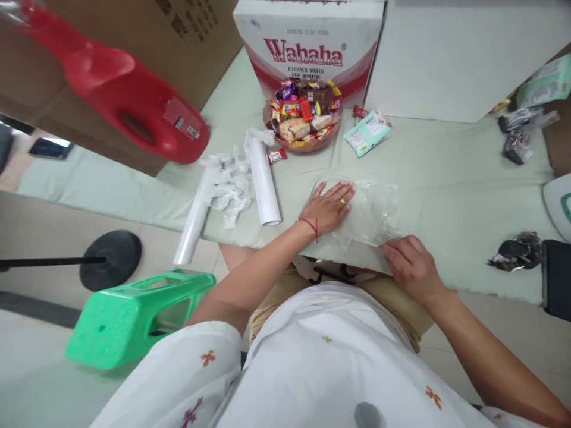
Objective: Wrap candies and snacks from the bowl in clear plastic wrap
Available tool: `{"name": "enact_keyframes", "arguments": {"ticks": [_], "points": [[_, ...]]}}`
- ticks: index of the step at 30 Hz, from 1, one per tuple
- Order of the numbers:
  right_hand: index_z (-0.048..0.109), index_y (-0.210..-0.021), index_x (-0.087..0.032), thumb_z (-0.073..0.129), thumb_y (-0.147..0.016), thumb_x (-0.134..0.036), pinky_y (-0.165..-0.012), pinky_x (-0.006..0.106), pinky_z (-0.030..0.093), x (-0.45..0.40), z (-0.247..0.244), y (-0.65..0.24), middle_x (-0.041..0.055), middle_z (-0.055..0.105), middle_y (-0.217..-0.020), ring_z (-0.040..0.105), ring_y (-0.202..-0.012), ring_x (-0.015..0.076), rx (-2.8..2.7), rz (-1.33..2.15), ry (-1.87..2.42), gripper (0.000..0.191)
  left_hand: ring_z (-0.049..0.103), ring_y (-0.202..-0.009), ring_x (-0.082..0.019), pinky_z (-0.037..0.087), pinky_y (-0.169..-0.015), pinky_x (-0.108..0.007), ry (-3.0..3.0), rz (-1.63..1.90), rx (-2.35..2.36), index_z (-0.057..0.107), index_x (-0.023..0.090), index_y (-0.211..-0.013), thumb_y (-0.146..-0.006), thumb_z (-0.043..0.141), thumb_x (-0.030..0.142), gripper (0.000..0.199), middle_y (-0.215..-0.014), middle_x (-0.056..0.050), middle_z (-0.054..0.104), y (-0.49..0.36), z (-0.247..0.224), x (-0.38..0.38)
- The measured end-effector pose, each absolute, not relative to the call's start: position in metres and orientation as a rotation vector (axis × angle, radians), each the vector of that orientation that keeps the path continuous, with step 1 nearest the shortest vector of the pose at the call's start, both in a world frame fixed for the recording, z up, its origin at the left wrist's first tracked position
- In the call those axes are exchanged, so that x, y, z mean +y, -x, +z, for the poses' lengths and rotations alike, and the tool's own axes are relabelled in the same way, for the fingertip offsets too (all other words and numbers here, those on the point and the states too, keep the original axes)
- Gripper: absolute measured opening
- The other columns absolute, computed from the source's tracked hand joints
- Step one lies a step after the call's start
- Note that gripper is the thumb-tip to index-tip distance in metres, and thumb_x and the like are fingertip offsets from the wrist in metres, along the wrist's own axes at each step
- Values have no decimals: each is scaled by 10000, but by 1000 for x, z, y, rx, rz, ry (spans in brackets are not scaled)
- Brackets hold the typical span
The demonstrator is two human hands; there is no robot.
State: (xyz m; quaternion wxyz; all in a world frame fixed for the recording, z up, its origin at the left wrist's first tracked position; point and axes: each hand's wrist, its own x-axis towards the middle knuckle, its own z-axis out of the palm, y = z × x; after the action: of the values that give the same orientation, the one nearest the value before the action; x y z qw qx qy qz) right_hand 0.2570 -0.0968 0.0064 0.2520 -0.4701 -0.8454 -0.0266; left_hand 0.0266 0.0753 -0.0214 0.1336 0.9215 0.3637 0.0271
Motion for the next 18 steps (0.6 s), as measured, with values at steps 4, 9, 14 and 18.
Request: {"name": "enact_keyframes", "arguments": {"ticks": [4,9,14,18], "points": [[650,-1170,-177,610,-925,-35,-764,363,474,-98,3,-257,98,662,-956,507,-850,229,-2253,-78,1351,286,262,-1596,-215,155,-1299,-587,-2679,71,1063,322,247,-1633,-1085,204,394,580,-1718,-26,277,-27,-20,74],[644,-1255,-175,611,-934,-82,-854,417,430,-81,-11,-220,129,677,-1156,533,-989,259,-2386,-75,1282,335,254,-1599,-218,161,-1295,-594,-2688,54,1064,317,239,-1634,-1084,207,395,582,-1719,-27,270,-27,-19,74],[702,-1056,-175,632,-935,-129,-777,414,360,-68,-11,-194,88,700,-930,496,-895,250,-2477,-8,1162,147,243,-1602,-210,153,-1299,-581,-2687,46,1065,308,249,-1639,-1085,194,398,585,-1722,-22,265,-27,-20,74],[704,-1091,-182,581,-967,-96,-786,404,364,-80,-3,-184,81,711,-945,493,-889,233,-2381,30,1090,194,233,-1606,-206,142,-1302,-582,-2661,41,1081,300,262,-1641,-1085,190,405,584,-1724,-7,256,-28,-20,75]]}}
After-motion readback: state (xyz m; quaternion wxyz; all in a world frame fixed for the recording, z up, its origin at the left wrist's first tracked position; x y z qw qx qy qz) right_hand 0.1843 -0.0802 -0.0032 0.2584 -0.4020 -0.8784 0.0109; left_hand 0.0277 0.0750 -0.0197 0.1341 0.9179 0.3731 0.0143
